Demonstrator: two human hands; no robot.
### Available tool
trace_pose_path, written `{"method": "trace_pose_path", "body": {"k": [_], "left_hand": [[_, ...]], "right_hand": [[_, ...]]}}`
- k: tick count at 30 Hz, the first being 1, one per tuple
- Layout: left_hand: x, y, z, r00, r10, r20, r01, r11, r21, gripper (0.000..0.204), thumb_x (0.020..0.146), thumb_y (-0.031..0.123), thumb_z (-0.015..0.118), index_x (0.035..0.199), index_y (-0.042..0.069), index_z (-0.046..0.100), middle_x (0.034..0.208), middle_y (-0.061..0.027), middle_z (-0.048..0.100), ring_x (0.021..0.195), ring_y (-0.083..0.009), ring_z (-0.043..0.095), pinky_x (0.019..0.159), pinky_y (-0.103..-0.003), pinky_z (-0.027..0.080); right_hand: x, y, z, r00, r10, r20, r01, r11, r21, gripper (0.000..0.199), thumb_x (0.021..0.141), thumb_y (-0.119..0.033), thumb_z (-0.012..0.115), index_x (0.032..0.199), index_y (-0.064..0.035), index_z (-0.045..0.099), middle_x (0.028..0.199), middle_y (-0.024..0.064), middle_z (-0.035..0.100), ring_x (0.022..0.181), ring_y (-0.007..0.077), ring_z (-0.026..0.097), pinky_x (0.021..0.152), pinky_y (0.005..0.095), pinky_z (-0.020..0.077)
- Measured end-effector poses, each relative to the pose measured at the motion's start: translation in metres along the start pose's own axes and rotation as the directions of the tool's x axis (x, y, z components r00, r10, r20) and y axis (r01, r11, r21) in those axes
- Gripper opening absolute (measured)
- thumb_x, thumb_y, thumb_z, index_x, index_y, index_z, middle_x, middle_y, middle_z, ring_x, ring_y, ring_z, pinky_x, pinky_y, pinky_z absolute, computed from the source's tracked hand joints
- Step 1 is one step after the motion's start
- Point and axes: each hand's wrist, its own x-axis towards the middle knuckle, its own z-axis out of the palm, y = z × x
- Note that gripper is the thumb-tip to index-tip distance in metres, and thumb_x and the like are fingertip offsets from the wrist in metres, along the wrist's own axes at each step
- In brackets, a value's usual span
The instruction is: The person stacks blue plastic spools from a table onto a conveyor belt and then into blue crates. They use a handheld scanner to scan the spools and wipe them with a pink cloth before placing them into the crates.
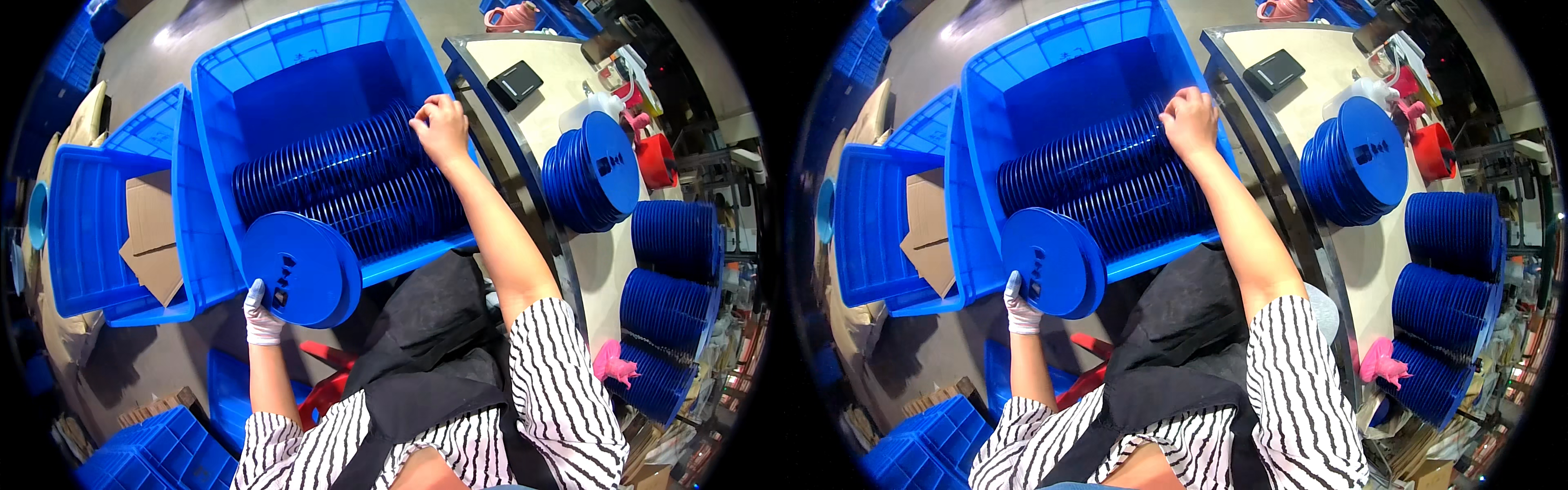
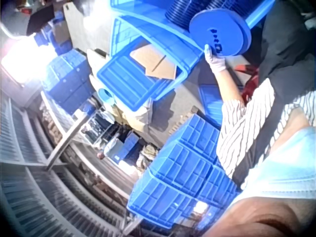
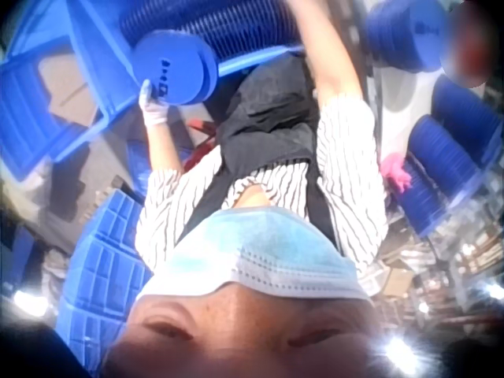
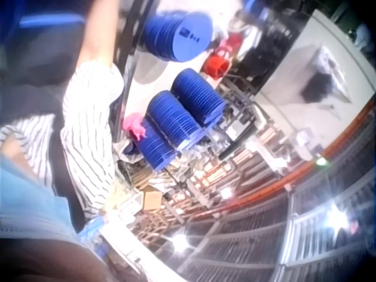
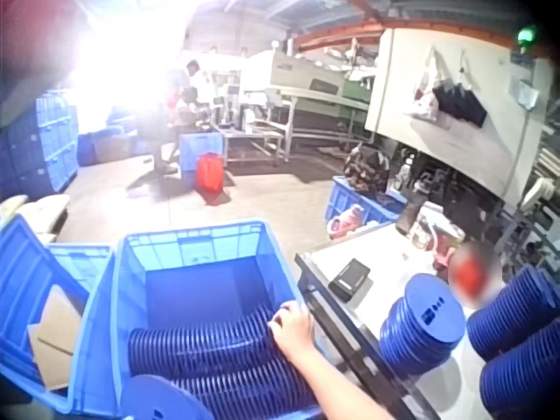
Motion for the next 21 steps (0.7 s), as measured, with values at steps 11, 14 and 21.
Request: {"method": "trace_pose_path", "body": {"k": [11,14,21], "left_hand": [[-0.002,0.000,0.000,0.999,0.036,-0.014,-0.036,0.998,0.050,0.046,0.083,0.022,0.071,0.122,0.001,0.057,0.107,-0.0137,0.069,0.078,-0.0213,0.070,0.070,-0.033,0.061],[-0.001,0.001,-0.006,1.000,0.019,-0.004,-0.019,0.999,0.032,0.046,0.083,0.023,0.071,0.121,0.002,0.058,0.108,-0.0132,0.069,0.079,-0.0212,0.070,0.071,-0.034,0.060],[-0.003,0.000,0.006,0.999,0.034,0.004,-0.034,0.998,0.059,0.053,0.083,0.025,0.070,0.127,0.002,0.054,0.115,-0.0148,0.066,0.094,-0.0290,0.068,0.080,-0.042,0.059]], "right_hand": [[-0.017,-0.002,0.023,0.987,-0.104,0.125,0.113,0.991,-0.070,0.016,0.070,-0.018,0.079,0.082,-0.0135,0.068,0.114,0.0029,0.059,0.110,0.0245,0.053,0.090,0.0431,0.0412],[-0.016,-0.001,0.025,0.983,-0.106,0.151,0.134,0.974,-0.185,0.023,0.072,-0.020,0.077,0.091,-0.0106,0.069,0.117,0.0037,0.058,0.113,0.0247,0.051,0.092,0.0432,0.0398],[-0.012,-0.015,0.027,0.950,-0.139,0.281,0.246,0.886,-0.394,0.015,0.072,-0.015,0.067,0.083,-0.0081,0.075,0.119,0.0037,0.060,0.112,0.0250,0.051,0.090,0.0433,0.0392]]}}
